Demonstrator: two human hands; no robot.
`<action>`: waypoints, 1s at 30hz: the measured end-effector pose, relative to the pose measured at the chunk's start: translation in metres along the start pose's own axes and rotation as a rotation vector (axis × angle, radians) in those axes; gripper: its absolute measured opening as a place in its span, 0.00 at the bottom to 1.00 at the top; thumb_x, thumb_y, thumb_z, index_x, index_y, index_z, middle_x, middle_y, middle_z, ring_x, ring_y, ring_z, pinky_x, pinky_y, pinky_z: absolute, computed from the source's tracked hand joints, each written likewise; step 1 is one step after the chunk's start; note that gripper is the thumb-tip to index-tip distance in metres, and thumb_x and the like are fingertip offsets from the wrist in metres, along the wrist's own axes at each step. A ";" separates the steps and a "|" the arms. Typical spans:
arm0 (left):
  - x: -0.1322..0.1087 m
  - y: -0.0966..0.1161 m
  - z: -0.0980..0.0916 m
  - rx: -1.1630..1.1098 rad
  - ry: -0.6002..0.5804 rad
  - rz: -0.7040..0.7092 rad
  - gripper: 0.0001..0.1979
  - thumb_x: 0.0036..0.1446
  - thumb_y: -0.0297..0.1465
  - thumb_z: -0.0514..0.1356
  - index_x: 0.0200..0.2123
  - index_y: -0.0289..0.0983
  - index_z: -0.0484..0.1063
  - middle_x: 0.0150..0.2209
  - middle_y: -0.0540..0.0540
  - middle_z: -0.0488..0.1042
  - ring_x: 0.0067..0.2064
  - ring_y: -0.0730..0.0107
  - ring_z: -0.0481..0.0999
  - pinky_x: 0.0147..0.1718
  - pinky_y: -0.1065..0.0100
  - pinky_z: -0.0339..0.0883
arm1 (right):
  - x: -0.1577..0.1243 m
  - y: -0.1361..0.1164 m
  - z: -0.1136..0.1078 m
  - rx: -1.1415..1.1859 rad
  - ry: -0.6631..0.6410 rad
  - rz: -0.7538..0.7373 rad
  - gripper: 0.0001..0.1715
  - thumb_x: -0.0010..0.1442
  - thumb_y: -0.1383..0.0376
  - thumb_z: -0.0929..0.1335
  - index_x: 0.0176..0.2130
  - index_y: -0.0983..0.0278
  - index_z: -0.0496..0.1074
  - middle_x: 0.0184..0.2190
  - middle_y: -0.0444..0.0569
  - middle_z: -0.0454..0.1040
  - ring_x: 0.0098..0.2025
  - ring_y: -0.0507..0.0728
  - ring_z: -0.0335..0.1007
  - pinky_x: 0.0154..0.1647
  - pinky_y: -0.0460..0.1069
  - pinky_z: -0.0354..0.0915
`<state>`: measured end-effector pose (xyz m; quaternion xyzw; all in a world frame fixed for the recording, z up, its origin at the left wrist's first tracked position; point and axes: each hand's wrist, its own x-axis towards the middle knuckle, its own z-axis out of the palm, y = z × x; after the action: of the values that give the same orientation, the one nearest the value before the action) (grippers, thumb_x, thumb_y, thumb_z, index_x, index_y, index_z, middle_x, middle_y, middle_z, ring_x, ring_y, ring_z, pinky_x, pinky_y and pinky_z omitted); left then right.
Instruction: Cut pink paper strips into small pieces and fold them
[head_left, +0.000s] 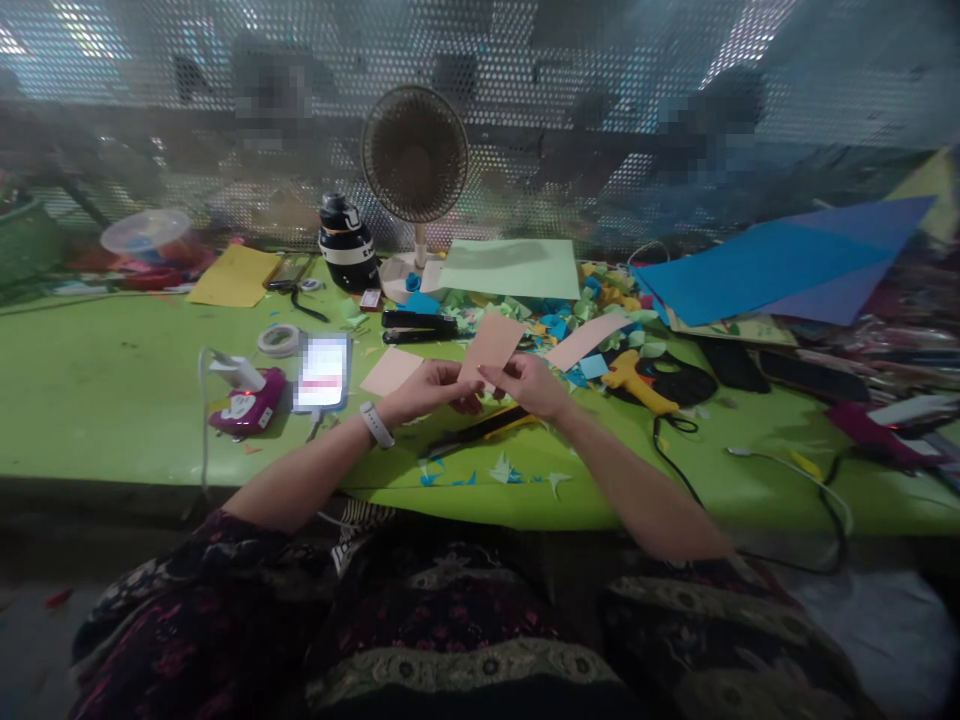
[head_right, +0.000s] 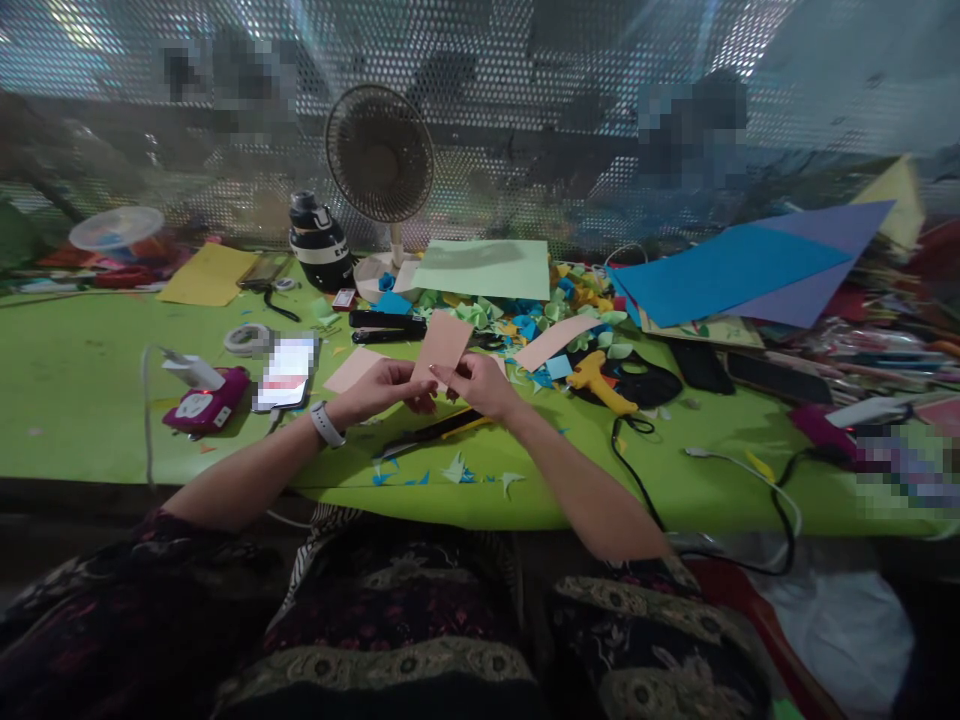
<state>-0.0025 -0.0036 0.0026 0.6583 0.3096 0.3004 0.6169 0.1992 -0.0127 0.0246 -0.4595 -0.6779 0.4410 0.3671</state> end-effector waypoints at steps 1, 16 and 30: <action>0.000 0.001 0.000 -0.001 -0.009 0.000 0.20 0.57 0.44 0.66 0.39 0.31 0.76 0.32 0.41 0.82 0.34 0.68 0.83 0.33 0.72 0.75 | 0.000 0.001 -0.001 -0.007 0.001 -0.002 0.30 0.48 0.42 0.74 0.30 0.67 0.76 0.21 0.48 0.74 0.22 0.52 0.67 0.24 0.47 0.64; 0.000 0.004 -0.004 0.024 -0.014 0.040 0.21 0.57 0.46 0.66 0.32 0.31 0.75 0.31 0.39 0.82 0.33 0.69 0.82 0.35 0.68 0.76 | 0.005 0.001 -0.013 0.033 -0.073 0.025 0.27 0.47 0.45 0.76 0.28 0.66 0.73 0.19 0.45 0.72 0.20 0.50 0.65 0.22 0.46 0.62; 0.000 0.002 -0.007 0.028 0.075 0.066 0.19 0.59 0.45 0.64 0.32 0.32 0.73 0.29 0.42 0.81 0.32 0.70 0.81 0.34 0.70 0.75 | 0.002 0.000 -0.013 0.103 -0.249 0.047 0.18 0.50 0.56 0.75 0.34 0.68 0.76 0.26 0.47 0.78 0.26 0.51 0.72 0.29 0.48 0.70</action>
<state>-0.0078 0.0008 0.0050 0.6650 0.3148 0.3407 0.5854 0.2100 -0.0071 0.0288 -0.3975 -0.6837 0.5374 0.2927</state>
